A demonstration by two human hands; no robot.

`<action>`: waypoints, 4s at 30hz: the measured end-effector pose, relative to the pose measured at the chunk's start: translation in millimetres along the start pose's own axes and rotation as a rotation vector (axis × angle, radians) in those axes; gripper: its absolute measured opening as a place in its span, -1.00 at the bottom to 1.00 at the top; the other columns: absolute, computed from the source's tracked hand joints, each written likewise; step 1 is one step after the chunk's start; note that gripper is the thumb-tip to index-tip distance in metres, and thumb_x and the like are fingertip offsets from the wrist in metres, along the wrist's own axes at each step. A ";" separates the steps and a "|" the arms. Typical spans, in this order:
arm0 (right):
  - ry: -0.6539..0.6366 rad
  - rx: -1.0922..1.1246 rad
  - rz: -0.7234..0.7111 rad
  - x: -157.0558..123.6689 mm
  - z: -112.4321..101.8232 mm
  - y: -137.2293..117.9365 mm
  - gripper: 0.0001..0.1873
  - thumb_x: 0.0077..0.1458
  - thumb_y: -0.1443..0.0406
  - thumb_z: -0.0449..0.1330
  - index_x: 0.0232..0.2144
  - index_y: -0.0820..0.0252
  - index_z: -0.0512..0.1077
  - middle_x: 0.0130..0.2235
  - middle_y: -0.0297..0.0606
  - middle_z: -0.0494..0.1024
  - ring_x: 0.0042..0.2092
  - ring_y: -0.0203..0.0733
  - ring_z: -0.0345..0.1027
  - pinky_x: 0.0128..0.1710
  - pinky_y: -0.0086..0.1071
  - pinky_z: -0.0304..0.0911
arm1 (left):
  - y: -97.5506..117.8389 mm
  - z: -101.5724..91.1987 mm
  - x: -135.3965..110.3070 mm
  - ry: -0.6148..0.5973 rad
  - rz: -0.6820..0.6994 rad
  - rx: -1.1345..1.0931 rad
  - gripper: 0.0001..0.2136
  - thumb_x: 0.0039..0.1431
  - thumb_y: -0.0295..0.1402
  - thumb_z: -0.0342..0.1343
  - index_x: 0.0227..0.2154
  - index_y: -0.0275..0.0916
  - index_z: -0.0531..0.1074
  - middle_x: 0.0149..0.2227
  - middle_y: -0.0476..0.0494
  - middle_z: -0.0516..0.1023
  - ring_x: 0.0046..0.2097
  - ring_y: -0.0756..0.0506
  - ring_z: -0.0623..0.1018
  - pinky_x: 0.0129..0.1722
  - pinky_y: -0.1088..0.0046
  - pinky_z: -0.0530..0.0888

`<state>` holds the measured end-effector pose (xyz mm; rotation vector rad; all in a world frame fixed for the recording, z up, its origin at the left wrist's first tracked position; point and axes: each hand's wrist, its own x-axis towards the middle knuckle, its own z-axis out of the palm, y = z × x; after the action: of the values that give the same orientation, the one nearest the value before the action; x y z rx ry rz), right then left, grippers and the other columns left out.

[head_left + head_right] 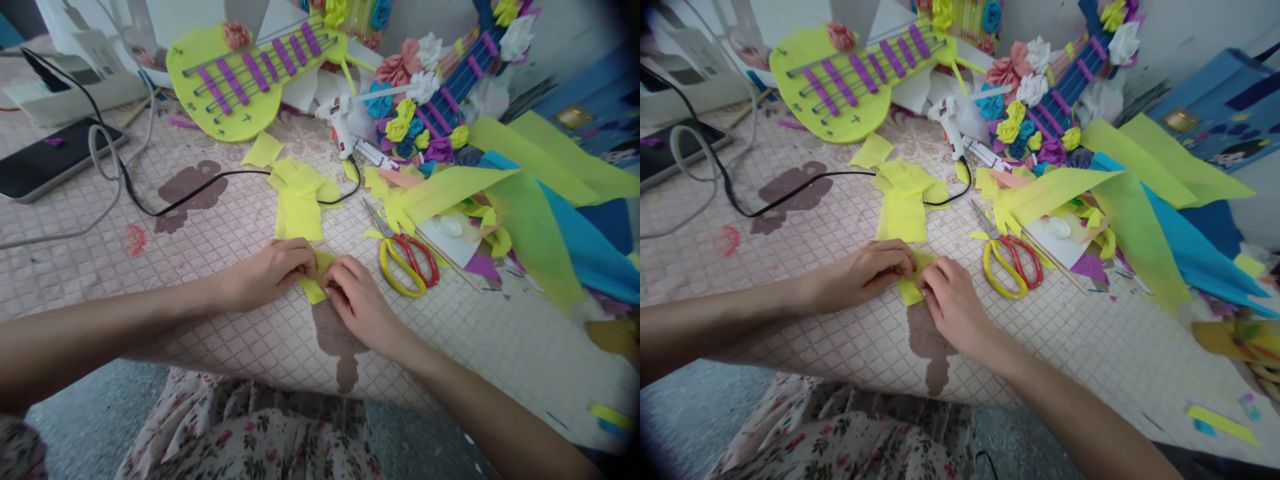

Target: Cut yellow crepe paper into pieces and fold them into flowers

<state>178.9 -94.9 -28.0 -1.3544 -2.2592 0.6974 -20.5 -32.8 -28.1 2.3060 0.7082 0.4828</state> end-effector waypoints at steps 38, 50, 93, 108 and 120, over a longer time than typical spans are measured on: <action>0.028 0.092 0.152 12.6 -23.9 17.3 -0.65 -0.03 0.43 0.23 -0.18 0.13 0.26 -0.19 -0.29 0.30 -0.40 -0.34 0.26 -0.36 -0.36 0.27 | 7.1 9.3 2.3 0.097 0.006 0.113 -0.72 -0.12 -0.26 0.33 -0.46 -0.27 0.35 -0.33 -0.07 0.40 -0.21 -0.11 0.40 -0.19 0.34 0.30; 0.042 -0.006 0.217 38.6 -16.0 14.2 -0.88 -0.02 0.33 0.20 -0.38 0.16 0.32 -0.47 -0.42 0.40 -0.43 -0.29 0.27 -0.40 -0.39 0.13 | 3.4 8.7 1.6 0.101 0.065 0.102 -0.71 -0.11 -0.27 0.32 -0.38 -0.25 0.34 -0.25 -0.12 0.41 -0.14 -0.16 0.40 -0.15 0.27 0.38; 0.091 0.569 0.119 1.8 -24.7 20.3 -0.75 0.13 0.43 -0.01 -0.18 0.14 0.37 -0.25 -0.28 0.46 -0.28 -0.30 0.35 -0.28 -0.39 0.30 | -11.3 -22.8 12.6 0.002 -0.361 -0.669 -0.76 0.10 -0.22 0.15 -0.45 -0.33 0.35 -0.57 0.05 0.35 -0.56 0.13 0.35 -0.58 0.67 0.30; 0.204 0.171 -0.197 -4.6 -8.8 15.9 -0.94 0.13 0.39 0.14 -0.34 0.15 0.39 -0.36 -0.29 0.42 -0.35 -0.27 0.31 -0.39 -0.38 0.24 | -9.6 -23.8 10.5 0.236 -0.141 -0.310 -0.79 0.17 -0.25 0.07 -0.24 -0.30 0.38 -0.42 -0.05 0.46 -0.44 0.05 0.43 -0.44 0.54 0.39; 0.041 0.171 -0.146 -9.9 -9.1 16.8 -0.94 0.14 0.41 0.12 -0.36 0.17 0.36 -0.32 -0.30 0.33 -0.34 -0.31 0.26 -0.36 -0.42 0.23 | 12.9 14.2 -16.1 0.043 0.136 0.293 -0.89 0.25 -0.42 -0.03 -0.33 -0.25 0.40 -0.29 -0.11 0.45 -0.20 -0.08 0.41 -0.14 0.33 0.31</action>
<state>200.0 -95.1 -31.9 -1.1024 -2.1845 0.7847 -21.4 -57.6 -31.6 2.6383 0.6837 0.5208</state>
